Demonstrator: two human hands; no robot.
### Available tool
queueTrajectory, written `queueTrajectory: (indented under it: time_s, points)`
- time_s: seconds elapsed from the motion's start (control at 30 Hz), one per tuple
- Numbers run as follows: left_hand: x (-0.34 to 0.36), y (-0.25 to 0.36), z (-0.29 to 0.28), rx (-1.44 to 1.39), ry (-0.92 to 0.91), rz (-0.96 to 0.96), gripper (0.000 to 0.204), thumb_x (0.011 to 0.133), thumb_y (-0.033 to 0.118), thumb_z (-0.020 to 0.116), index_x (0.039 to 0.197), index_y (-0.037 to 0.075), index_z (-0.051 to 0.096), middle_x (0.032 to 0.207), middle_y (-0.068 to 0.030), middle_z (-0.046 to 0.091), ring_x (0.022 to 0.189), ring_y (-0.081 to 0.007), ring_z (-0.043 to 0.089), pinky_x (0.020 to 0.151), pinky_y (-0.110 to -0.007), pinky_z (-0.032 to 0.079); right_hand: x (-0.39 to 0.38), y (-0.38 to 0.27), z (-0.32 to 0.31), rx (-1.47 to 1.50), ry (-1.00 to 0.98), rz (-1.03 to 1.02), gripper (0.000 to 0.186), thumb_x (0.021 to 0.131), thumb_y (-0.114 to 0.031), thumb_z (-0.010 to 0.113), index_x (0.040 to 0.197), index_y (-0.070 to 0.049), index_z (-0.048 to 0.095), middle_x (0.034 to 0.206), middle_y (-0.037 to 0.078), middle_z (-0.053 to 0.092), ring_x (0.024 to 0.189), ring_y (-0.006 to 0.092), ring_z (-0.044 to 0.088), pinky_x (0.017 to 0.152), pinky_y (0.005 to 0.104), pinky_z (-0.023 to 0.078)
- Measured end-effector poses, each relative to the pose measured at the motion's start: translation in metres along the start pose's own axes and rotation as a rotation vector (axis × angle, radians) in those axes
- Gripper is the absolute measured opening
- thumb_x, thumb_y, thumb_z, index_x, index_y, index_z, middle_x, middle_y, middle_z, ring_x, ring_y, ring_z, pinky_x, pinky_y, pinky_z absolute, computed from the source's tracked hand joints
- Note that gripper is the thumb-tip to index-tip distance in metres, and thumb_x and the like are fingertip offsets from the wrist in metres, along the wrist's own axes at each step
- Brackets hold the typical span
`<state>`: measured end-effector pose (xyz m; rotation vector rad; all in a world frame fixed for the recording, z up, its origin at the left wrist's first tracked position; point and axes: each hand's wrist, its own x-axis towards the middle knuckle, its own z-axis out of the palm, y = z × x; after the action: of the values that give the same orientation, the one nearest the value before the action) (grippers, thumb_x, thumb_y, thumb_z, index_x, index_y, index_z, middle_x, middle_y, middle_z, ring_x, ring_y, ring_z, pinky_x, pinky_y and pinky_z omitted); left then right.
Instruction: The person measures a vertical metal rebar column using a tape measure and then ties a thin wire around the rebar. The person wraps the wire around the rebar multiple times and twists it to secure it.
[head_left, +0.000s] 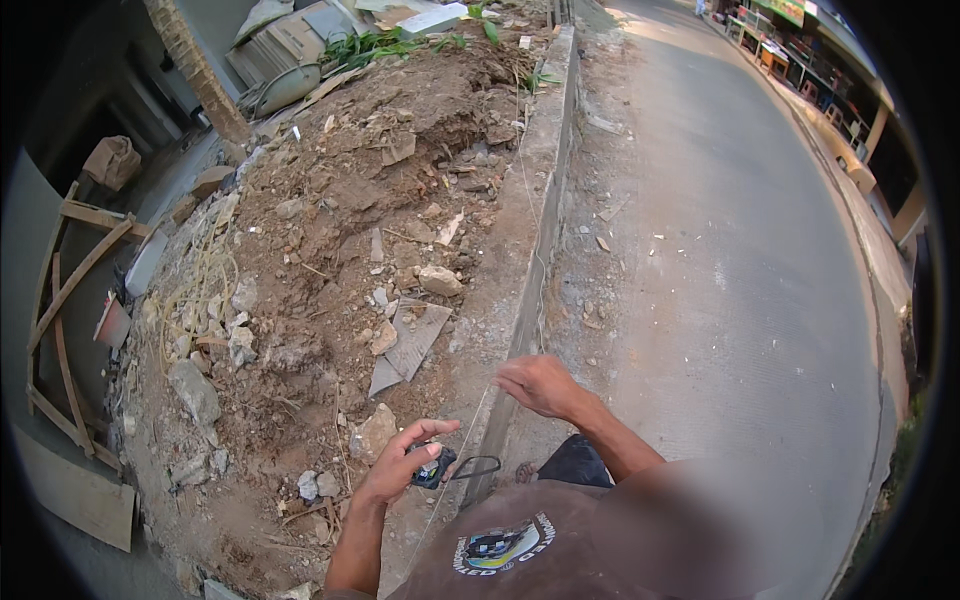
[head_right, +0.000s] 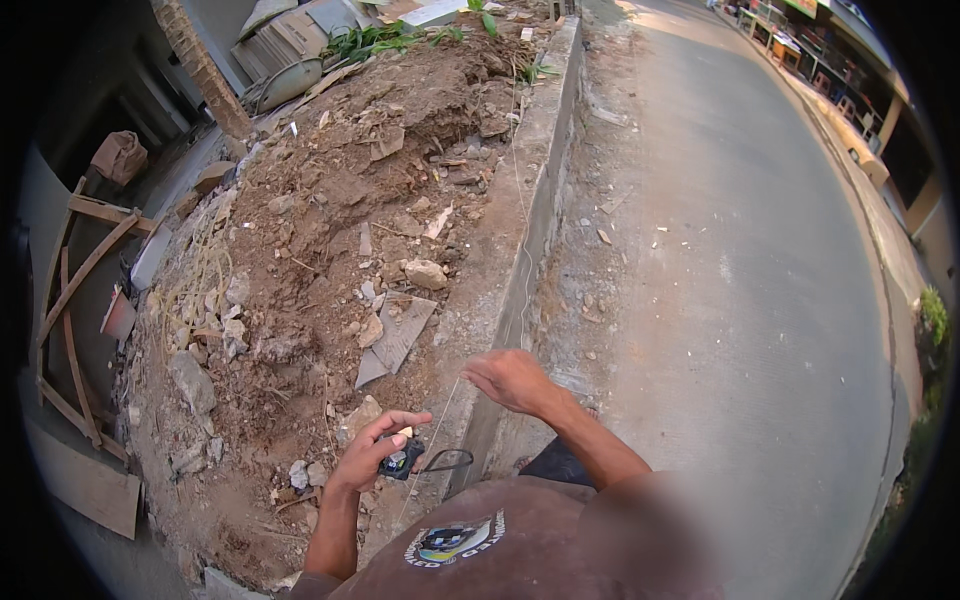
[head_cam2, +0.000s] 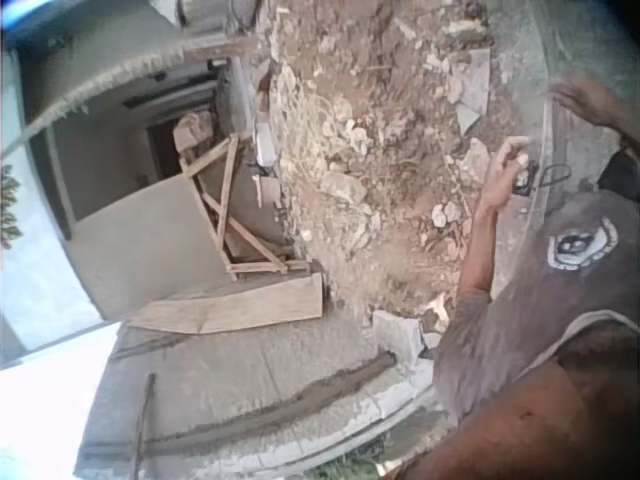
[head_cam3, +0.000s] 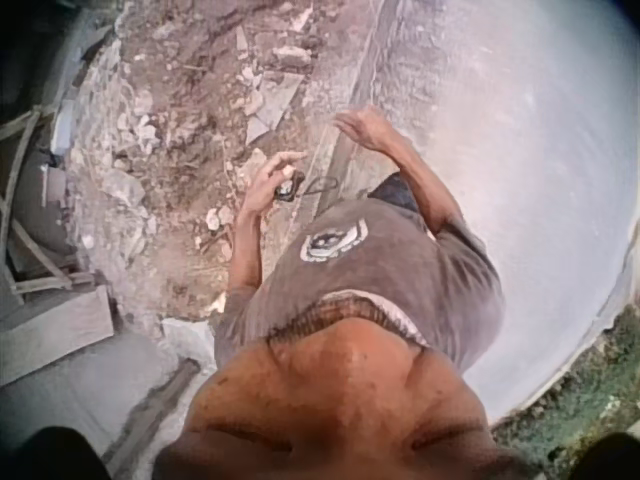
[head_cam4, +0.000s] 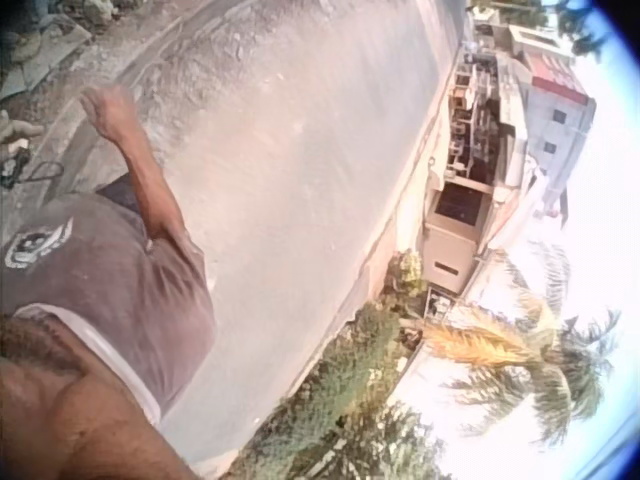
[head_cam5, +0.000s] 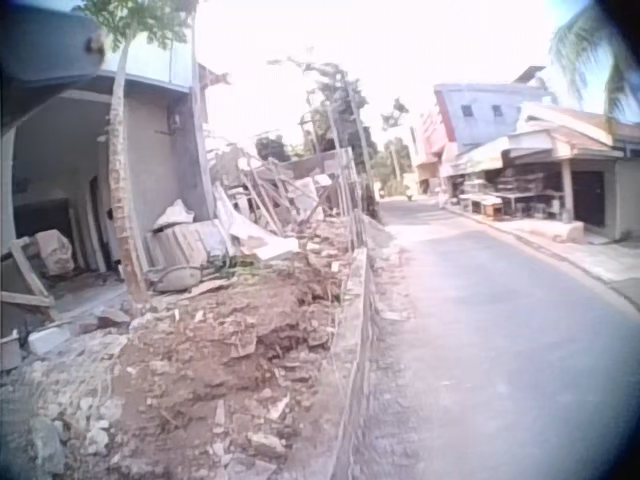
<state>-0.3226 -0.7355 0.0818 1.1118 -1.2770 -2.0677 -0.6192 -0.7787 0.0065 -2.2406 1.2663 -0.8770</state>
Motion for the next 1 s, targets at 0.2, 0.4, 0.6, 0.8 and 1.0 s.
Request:
queueTrajectory:
  time_s: [0.2, 0.4, 0.6, 0.8, 1.0]
  points:
    - [0.123, 0.033, 0.052, 0.014, -0.378, -0.141, 0.052, 0.098, 0.031, 0.067, 0.134, -0.005, 0.056, 0.129, -0.0195, 0.067, 0.090, -0.0176, 0.070, 0.078, -0.032, 0.059, -0.011, 0.064, -0.075, -0.016, 0.170, -0.006, 0.011, 0.093, -0.016, 0.071, 0.100, -0.006, 0.073, 0.093, 0.012, 0.074, 0.086, 0.0313, 0.072, 0.072, 0.0414, 0.057]
    - [0.263, 0.063, 0.097, 0.074, -0.545, -0.288, 0.051, 0.099, 0.030, 0.065, 0.134, -0.007, 0.061, 0.117, -0.0147, 0.072, 0.091, -0.0153, 0.069, 0.079, -0.029, 0.058, -0.023, 0.179, -0.183, -0.063, 0.314, 0.036, 0.014, 0.095, -0.019, 0.070, 0.100, -0.007, 0.074, 0.094, 0.011, 0.075, 0.087, 0.0309, 0.072, 0.074, 0.0414, 0.058]
    - [0.395, 0.104, 0.157, 0.176, -0.627, -0.356, 0.049, 0.099, 0.030, 0.067, 0.130, -0.007, 0.065, 0.118, -0.0144, 0.072, 0.101, -0.0193, 0.069, 0.088, -0.033, 0.056, -0.019, 0.303, -0.298, -0.103, 0.355, 0.103, 0.010, 0.092, -0.013, 0.073, 0.099, -0.006, 0.075, 0.091, 0.013, 0.075, 0.082, 0.0301, 0.073, 0.073, 0.0390, 0.058]
    - [0.499, 0.145, 0.199, 0.181, -0.667, -0.274, 0.050, 0.098, 0.030, 0.068, 0.130, -0.008, 0.065, 0.121, -0.0158, 0.071, 0.112, -0.0229, 0.067, 0.095, -0.034, 0.053, 0.018, 0.403, -0.393, -0.184, 0.364, 0.073, 0.011, 0.093, -0.015, 0.072, 0.099, -0.007, 0.075, 0.094, 0.010, 0.076, 0.085, 0.0286, 0.073, 0.074, 0.0394, 0.058]
    - [0.628, 0.170, 0.226, 0.128, -0.651, -0.175, 0.049, 0.097, 0.032, 0.068, 0.126, -0.007, 0.068, 0.124, -0.0174, 0.070, 0.113, -0.0239, 0.067, 0.096, -0.035, 0.053, 0.068, 0.515, -0.461, -0.175, 0.341, 0.089, 0.010, 0.091, -0.013, 0.074, 0.099, -0.007, 0.076, 0.092, 0.009, 0.076, 0.083, 0.0272, 0.073, 0.072, 0.0380, 0.058]
